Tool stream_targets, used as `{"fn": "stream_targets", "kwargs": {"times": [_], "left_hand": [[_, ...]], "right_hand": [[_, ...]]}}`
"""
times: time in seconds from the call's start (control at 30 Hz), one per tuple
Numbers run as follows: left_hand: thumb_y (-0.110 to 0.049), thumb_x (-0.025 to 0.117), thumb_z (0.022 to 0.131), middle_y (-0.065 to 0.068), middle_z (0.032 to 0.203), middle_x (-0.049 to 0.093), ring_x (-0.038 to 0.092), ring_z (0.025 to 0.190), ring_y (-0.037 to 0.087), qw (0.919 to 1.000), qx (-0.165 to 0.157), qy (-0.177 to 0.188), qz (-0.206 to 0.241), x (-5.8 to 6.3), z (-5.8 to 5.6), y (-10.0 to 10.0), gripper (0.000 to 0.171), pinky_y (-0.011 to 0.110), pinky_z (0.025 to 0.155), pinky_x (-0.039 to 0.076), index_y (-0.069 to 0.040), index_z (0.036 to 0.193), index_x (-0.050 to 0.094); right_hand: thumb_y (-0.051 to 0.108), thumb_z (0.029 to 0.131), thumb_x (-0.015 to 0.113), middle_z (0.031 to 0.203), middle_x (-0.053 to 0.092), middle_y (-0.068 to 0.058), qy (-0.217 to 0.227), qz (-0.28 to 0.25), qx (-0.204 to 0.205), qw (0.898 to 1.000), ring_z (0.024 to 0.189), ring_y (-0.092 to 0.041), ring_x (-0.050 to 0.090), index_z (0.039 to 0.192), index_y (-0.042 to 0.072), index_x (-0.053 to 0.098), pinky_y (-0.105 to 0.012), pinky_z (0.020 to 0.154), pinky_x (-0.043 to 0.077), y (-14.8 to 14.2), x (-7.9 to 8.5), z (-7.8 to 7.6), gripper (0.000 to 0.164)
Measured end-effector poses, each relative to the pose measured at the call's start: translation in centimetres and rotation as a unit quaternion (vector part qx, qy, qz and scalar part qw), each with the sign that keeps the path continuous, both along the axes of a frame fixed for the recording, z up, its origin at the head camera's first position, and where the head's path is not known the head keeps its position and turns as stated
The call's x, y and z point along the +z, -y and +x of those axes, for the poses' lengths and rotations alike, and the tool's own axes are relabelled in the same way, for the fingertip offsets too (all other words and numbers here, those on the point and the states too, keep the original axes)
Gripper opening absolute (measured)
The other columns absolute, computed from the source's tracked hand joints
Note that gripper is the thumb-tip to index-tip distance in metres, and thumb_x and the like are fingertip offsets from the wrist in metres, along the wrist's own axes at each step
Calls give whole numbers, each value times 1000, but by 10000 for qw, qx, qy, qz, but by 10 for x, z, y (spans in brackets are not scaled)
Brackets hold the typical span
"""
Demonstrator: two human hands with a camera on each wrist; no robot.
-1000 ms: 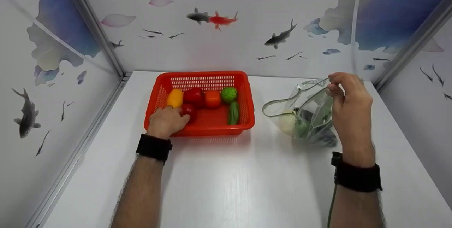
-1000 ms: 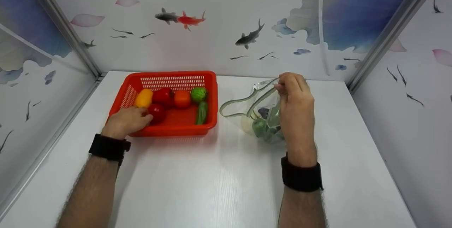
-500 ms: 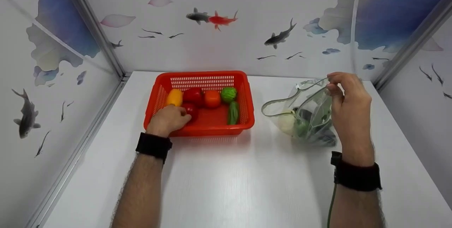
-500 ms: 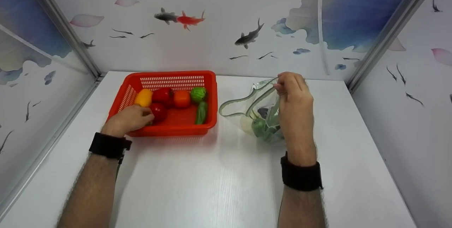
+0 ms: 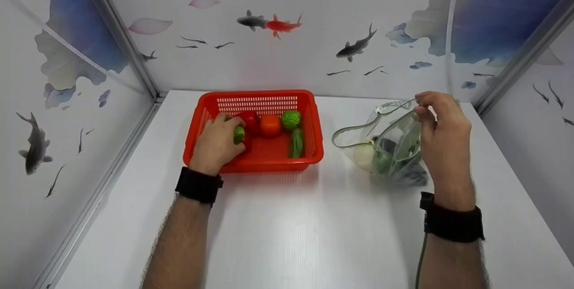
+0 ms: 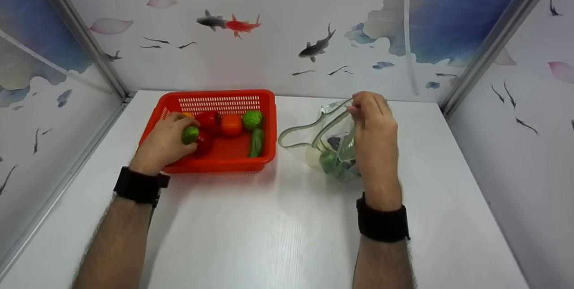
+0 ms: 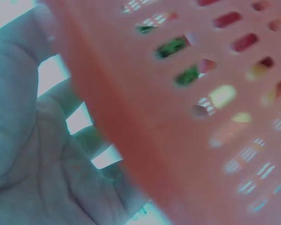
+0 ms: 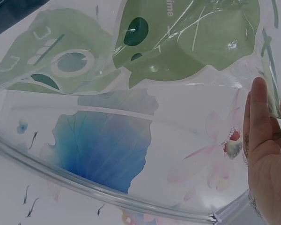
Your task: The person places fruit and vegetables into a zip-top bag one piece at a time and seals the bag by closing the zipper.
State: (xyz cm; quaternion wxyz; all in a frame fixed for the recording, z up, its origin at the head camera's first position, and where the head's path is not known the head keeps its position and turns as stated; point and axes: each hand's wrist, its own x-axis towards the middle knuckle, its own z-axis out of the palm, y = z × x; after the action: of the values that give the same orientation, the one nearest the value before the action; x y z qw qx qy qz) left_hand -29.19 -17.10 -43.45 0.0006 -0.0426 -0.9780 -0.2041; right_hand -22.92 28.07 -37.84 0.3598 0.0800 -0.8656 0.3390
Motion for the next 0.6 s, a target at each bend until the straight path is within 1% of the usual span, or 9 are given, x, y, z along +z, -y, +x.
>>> {"fn": "stream_targets", "kwargs": {"times": [0.07, 0.13, 0.23, 0.3, 0.37, 0.43, 0.53, 0.6], "left_hand": [[-17, 86, 103, 22, 166, 58, 58, 145, 49, 9999, -19, -141, 29, 5, 2, -5, 55, 65, 117, 64, -14, 156, 71], [-15, 88, 102, 21, 169, 57, 57, 149, 49, 9997, -35, -239, 56, 9, 3, -10, 57, 64, 118, 64, -15, 156, 71], [-13, 89, 102, 19, 175, 53, 53, 157, 50, 9992, -91, -373, 84, 14, 6, -18, 61, 64, 122, 62, -17, 159, 69], [-12, 89, 102, 18, 179, 51, 51, 161, 50, 9988, -155, -465, 75, 17, 8, -23, 64, 64, 126, 60, -18, 162, 68], [-11, 90, 102, 17, 181, 50, 50, 163, 51, 9980, -235, -583, 72, 20, 10, -29, 66, 65, 129, 57, -18, 164, 67], [-10, 90, 103, 17, 182, 49, 50, 164, 51, 9970, -316, -701, 94, 23, 13, -35, 67, 65, 130, 56, -20, 164, 66], [-7, 88, 103, 16, 182, 49, 50, 164, 52, 9950, -448, -876, 175, 27, 16, -45, 65, 66, 128, 58, -22, 163, 67], [-5, 87, 103, 15, 181, 50, 51, 163, 52, 9929, -561, -1024, 225, 30, 18, -50, 65, 64, 127, 59, -22, 162, 67]], "right_hand": [[14, 118, 65, 144, 78, -23, 41, 15, -17, 10000, 140, -42, 73, 116, -7, 67, -34, 118, 55, 0, 0, 0, 22], [17, 118, 65, 144, 78, -23, 52, 21, -18, 10000, 141, -42, 73, 116, -8, 67, -35, 119, 55, 0, 0, 0, 24], [21, 118, 64, 143, 78, -23, 25, 12, 17, 10000, 141, -41, 73, 115, -8, 67, -32, 122, 54, 0, -1, -1, 29], [24, 118, 64, 143, 78, -23, 18, 5, 40, 10000, 142, -41, 73, 115, -8, 67, -35, 124, 54, 1, -1, -1, 32], [24, 118, 63, 143, 78, -24, 28, 16, 57, 10000, 141, -42, 73, 115, -8, 66, -49, 122, 56, 2, -1, -1, 32], [23, 118, 62, 144, 77, -24, 64, 22, 68, 10000, 142, -43, 72, 116, -8, 66, -57, 120, 56, 3, -1, 0, 32], [21, 119, 62, 145, 76, -25, 96, 39, 96, 9999, 142, -43, 72, 117, -8, 65, -60, 119, 56, 4, -1, 0, 29], [21, 119, 62, 145, 76, -25, 85, 44, 111, 9999, 143, -43, 72, 117, -8, 65, -58, 120, 56, 4, -1, 0, 29]]}}
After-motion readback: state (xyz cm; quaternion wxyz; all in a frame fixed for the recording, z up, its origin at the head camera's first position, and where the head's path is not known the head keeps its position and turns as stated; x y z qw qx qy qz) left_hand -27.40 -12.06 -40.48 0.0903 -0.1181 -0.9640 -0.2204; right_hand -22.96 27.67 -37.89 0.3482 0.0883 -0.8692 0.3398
